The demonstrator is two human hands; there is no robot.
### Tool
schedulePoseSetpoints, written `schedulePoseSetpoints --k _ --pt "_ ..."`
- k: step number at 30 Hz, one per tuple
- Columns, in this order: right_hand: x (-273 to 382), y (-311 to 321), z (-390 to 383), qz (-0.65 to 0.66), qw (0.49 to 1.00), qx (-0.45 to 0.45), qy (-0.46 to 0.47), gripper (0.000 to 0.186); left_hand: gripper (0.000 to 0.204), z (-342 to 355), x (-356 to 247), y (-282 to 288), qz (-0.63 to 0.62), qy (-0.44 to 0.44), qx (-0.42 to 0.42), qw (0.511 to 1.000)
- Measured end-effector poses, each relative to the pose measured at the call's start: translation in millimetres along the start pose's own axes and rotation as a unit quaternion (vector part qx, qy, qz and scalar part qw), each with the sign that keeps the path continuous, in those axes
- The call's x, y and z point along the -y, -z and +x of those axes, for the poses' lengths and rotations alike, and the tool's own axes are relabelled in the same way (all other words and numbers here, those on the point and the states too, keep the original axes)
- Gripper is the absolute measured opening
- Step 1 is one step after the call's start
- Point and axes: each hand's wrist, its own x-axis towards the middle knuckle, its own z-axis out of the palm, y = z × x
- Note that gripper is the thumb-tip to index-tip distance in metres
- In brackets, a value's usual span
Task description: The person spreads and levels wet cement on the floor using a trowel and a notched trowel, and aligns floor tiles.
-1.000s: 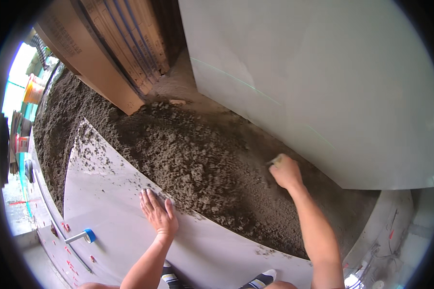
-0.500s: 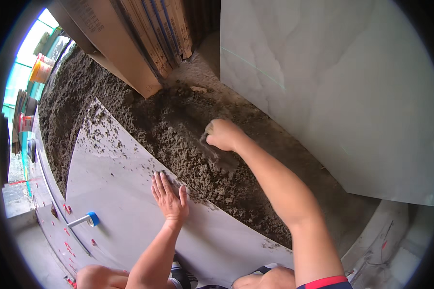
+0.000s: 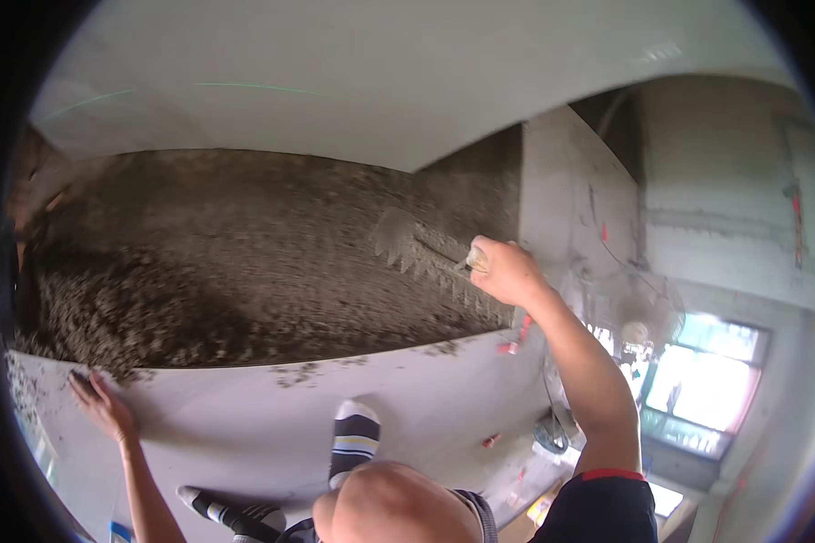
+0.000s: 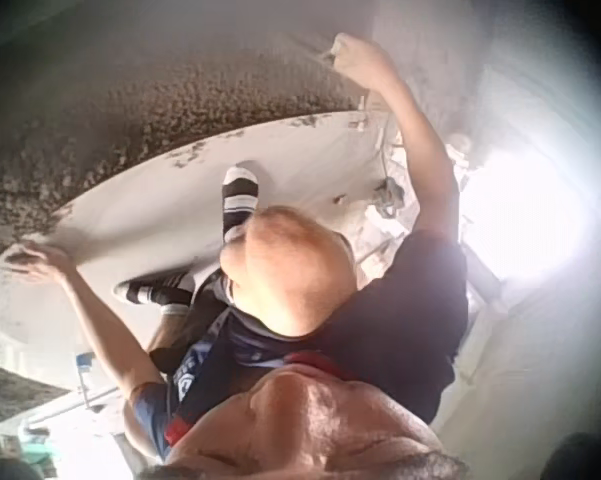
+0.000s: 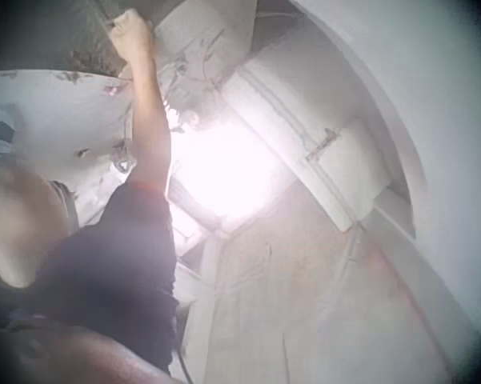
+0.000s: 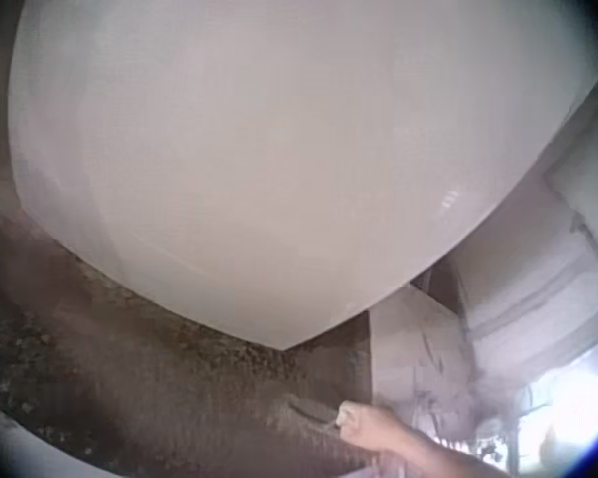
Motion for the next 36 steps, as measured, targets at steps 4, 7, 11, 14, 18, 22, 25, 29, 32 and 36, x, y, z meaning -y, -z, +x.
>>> schedulePoseSetpoints --k 4,7,11,14,18,22,25,29,32,36 --pt "-79 -5 -43 -0.044 0.996 0.040 -0.061 0.039 0.069 -7 -18 -5 0.012 -0.061 -0.043 0.997" --pt "-108 -14 -58 -0.137 0.981 0.013 -0.136 0.038 0.066 -58 -158 10 -0.113 -0.234 0.068 0.963" --pt "-147 -47 -77 0.020 0.957 0.191 -0.218 0.034 0.064 -161 -267 12 -0.142 -0.543 0.359 0.746" --pt "-153 -118 -127 0.198 0.960 0.031 -0.197 0.032 0.063 -192 -286 -10 -0.138 -0.574 0.379 0.713" --pt "-107 -220 -198 0.262 0.923 -0.119 -0.254 0.040 0.069 -173 -303 -21 -0.078 -0.489 0.310 0.812" --pt "-20 -241 -188 0.396 0.848 -0.058 -0.346 0.047 0.075 -139 -302 -26 -0.075 -0.474 0.242 0.844" --pt "41 -212 -153 0.473 0.828 -0.052 -0.296 0.046 0.072 -131 -293 -21 -0.058 -0.476 0.258 0.838" --pt "54 -164 -132 0.476 0.859 -0.095 -0.161 0.039 0.071 -119 -273 -6 -0.036 -0.512 0.246 0.823" --pt "30 -160 -133 0.680 0.700 -0.054 -0.212 0.031 0.073 -118 -250 -7 -0.027 -0.557 0.211 0.803" --pt "-16 -165 -148 0.853 0.467 -0.029 -0.229 0.015 0.070 -118 -244 -6 -0.023 -0.588 0.213 0.780"
